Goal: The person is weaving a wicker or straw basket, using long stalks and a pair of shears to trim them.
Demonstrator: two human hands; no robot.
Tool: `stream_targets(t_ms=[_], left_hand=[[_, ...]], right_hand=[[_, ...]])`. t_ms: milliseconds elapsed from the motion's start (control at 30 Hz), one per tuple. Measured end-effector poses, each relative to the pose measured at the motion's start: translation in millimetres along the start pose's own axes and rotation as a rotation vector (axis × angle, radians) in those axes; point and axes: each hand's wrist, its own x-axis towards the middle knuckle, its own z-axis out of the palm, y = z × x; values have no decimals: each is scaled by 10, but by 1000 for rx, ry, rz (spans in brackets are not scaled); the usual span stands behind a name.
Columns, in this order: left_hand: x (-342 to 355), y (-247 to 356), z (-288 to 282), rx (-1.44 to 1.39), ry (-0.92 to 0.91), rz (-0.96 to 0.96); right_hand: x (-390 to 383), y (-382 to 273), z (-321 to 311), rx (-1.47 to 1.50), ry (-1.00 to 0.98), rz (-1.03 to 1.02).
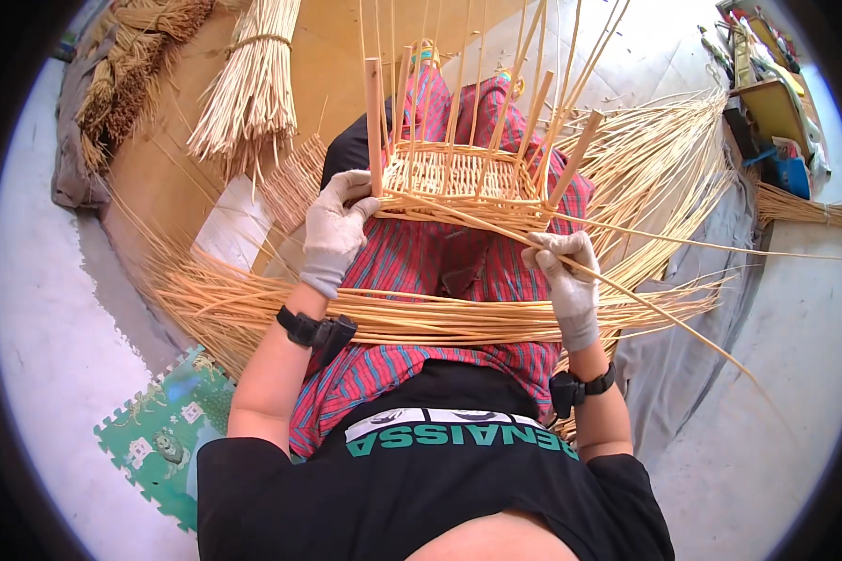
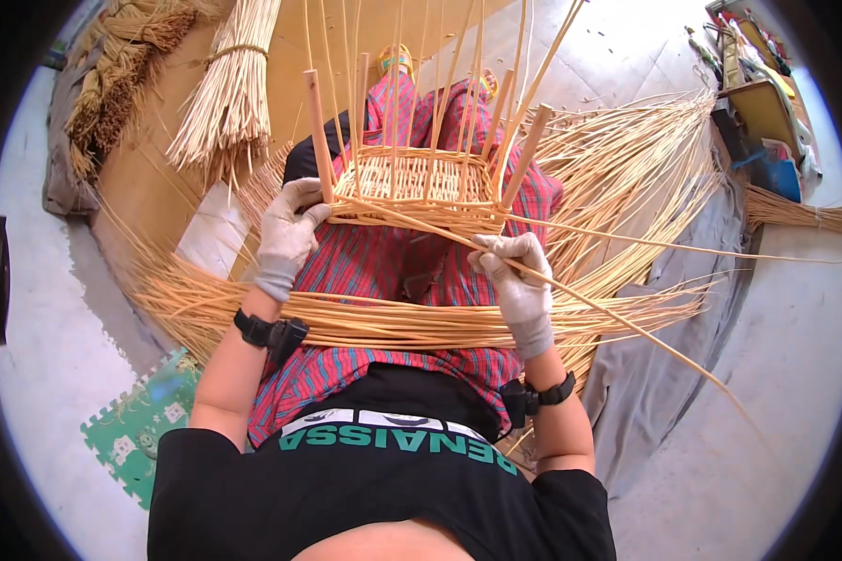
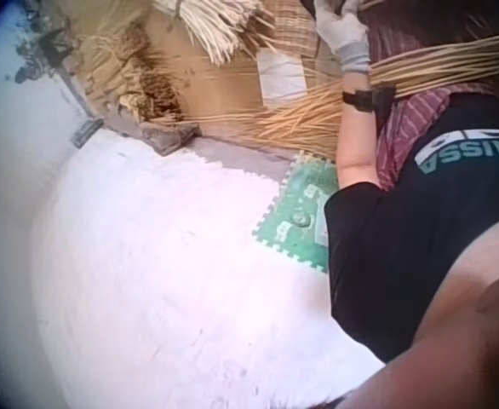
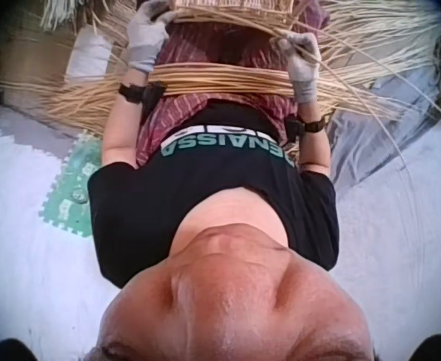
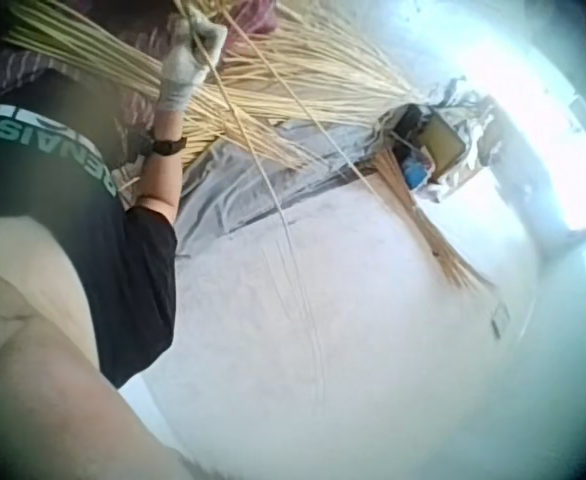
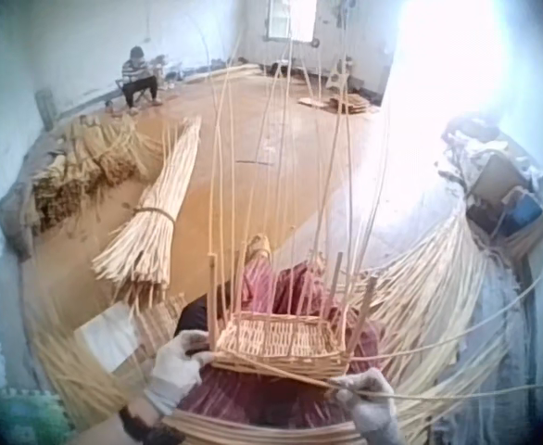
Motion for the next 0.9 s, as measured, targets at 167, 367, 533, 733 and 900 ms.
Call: stream_targets(t_ms=[167, 367, 533, 733, 900], left_hand=[[-111, 601, 521, 253, -19, 70], [120, 259, 433, 274, -335, -381], [44, 49, 522, -148, -318, -303], [-7, 36, 782, 12, -141, -201], [23, 43, 583, -15, -137, -289]], right_hand=[[24, 3, -44, -101, -59, -47], [337, 189, 53, 8, 144, -133], [661, 0, 446, -158, 197, -305], [1989, -126, 1434, -1052, 57, -887], [1523, -117, 1604, -11, 111, -526]])
